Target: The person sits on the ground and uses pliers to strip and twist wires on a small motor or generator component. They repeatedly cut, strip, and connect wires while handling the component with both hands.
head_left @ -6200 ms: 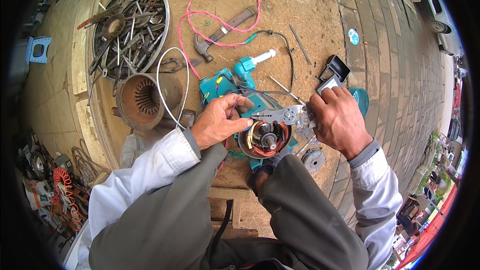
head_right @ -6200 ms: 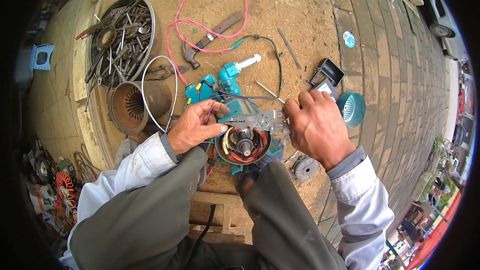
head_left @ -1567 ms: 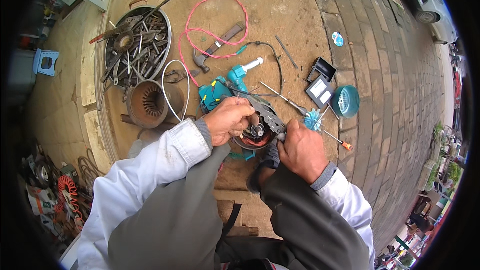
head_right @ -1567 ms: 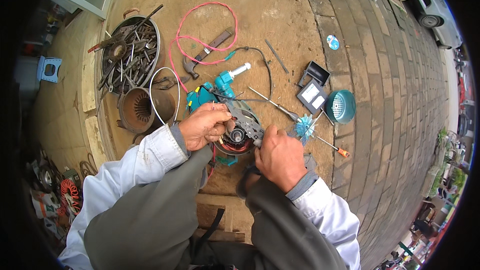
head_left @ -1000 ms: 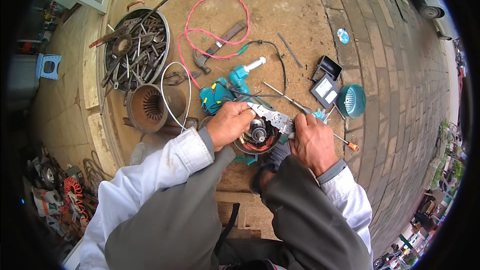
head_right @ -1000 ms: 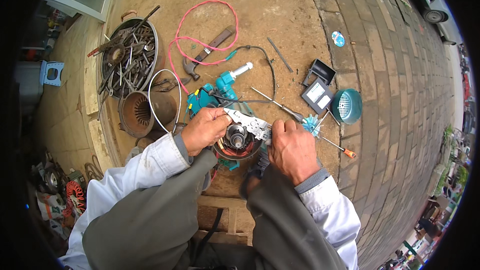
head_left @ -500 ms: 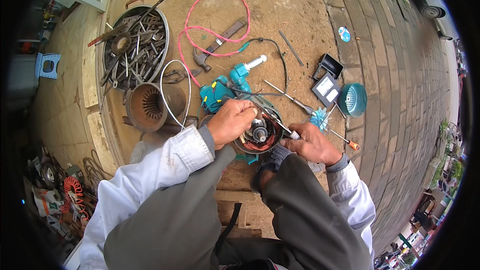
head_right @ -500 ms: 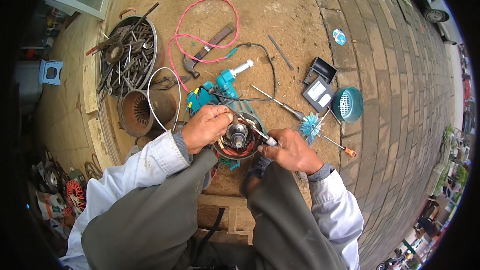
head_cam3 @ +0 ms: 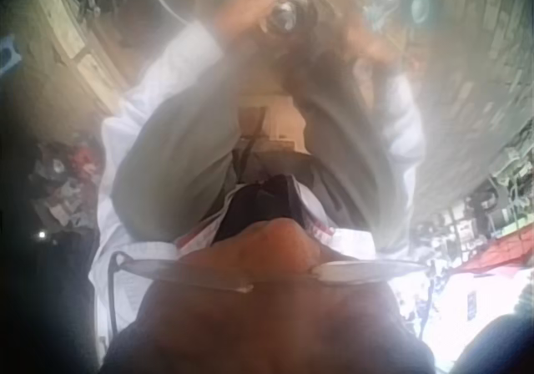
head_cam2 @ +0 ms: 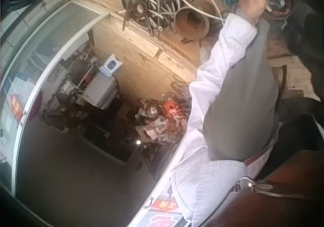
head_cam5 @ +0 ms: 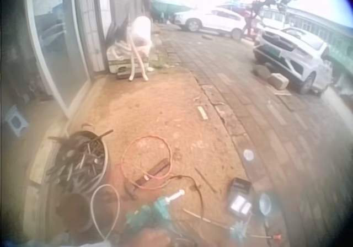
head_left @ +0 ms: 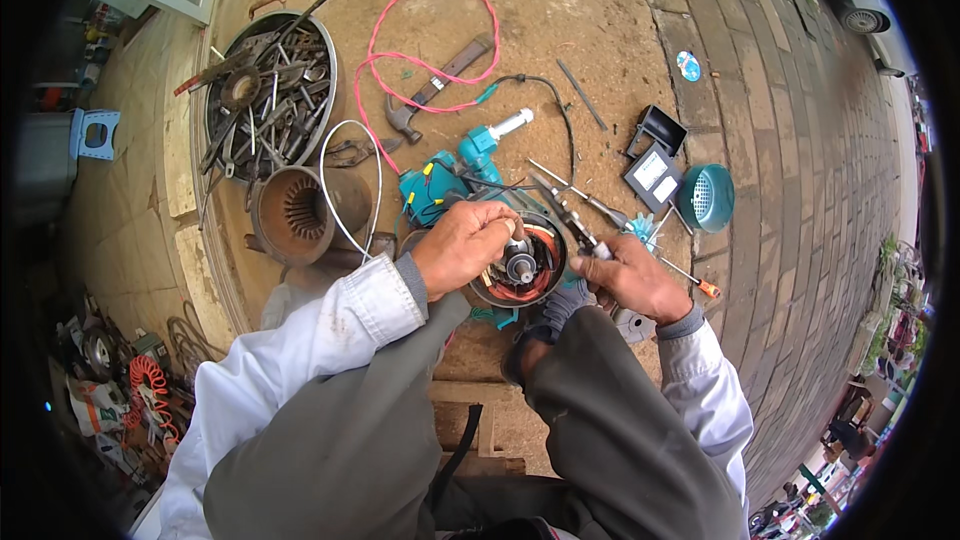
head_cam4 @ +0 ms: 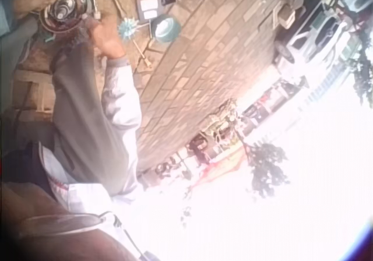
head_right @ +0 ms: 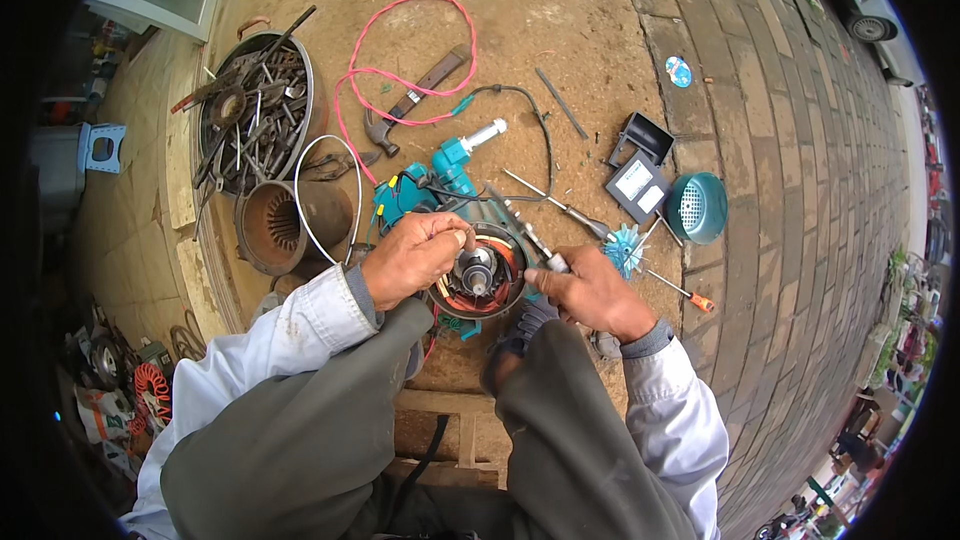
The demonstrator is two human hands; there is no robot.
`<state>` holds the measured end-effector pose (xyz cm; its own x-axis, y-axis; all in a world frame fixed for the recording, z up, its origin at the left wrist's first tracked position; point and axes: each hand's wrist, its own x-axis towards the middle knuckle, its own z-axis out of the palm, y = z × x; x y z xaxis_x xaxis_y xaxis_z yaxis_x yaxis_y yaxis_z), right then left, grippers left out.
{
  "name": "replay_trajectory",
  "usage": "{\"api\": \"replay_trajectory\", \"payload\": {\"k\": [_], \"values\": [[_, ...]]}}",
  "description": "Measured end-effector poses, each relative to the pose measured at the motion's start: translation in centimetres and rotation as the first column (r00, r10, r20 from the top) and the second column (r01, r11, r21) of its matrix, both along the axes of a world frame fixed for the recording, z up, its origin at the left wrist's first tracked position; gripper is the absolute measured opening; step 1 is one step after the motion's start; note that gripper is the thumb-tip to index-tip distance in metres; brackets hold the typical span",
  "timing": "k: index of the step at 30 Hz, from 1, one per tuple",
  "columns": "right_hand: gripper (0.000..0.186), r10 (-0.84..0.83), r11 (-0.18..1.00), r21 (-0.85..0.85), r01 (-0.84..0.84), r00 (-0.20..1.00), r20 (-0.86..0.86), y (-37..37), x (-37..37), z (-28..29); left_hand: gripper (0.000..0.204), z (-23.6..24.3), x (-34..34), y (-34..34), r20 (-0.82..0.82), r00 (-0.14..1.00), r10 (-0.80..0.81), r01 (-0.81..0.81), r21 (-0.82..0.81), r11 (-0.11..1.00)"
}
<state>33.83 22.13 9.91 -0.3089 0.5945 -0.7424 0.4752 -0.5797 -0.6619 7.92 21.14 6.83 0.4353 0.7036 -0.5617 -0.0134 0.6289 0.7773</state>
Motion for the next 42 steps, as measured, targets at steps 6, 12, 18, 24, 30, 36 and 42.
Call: {"api": "replay_trajectory", "payload": {"k": [6, 12, 18, 24, 30, 36, 42], "values": [[0.037, -0.279, 0.939, 0.312, 0.147, 0.856, 0.436, 0.7, 7.3, -5.1, 0.023, -0.2, -0.2, -0.3, 0.058, 0.998, 0.005, -0.005, -0.001, 1.0], [0.052, 0.081, 0.904, 0.217, -0.369, 0.645, 0.76, -4.3, 5.5, -9.6, 0.022, -0.2, 0.1, -0.3, 0.1, 0.991, 0.092, -0.088, -0.043, 0.995], [0.048, -0.117, 0.733, 0.602, -0.315, 0.814, 0.569, -2.4, 2.5, -6.8, 0.019, -1.1, -0.3, 0.7, 0.048, 0.949, 0.311, -0.314, 0.228, 0.922], [0.025, -0.185, 0.694, 0.717, -0.063, 0.947, 0.262, -1.4, -1.1, -3.8, 0.019, 1.2, -4.8, 2.4, 0.144, 0.814, 0.563, -0.571, 0.018, 0.821], [0.021, -0.18, 0.764, 0.646, 0.0, 0.96, 0.213, -1.9, -2.1, -2.8, 0.023, -0.7, -5.5, -0.2, -0.075, 0.965, 0.253, -0.243, 0.123, 0.962], [0.021, -0.159, 0.809, 0.587, -0.015, 0.957, 0.243, -2.4, -1.4, -4.3, 0.027, -0.2, -4.8, -1.1, -0.351, 0.936, -0.008, 0.131, 0.326, 0.936], [0.069, 0.092, 0.766, 0.386, -0.514, 0.681, 0.726, -7.6, 3.8, -10.8, 0.014, -1.5, -4.4, -1.1, -0.349, 0.933, 0.087, 0.088, 0.457, 0.885]]}}
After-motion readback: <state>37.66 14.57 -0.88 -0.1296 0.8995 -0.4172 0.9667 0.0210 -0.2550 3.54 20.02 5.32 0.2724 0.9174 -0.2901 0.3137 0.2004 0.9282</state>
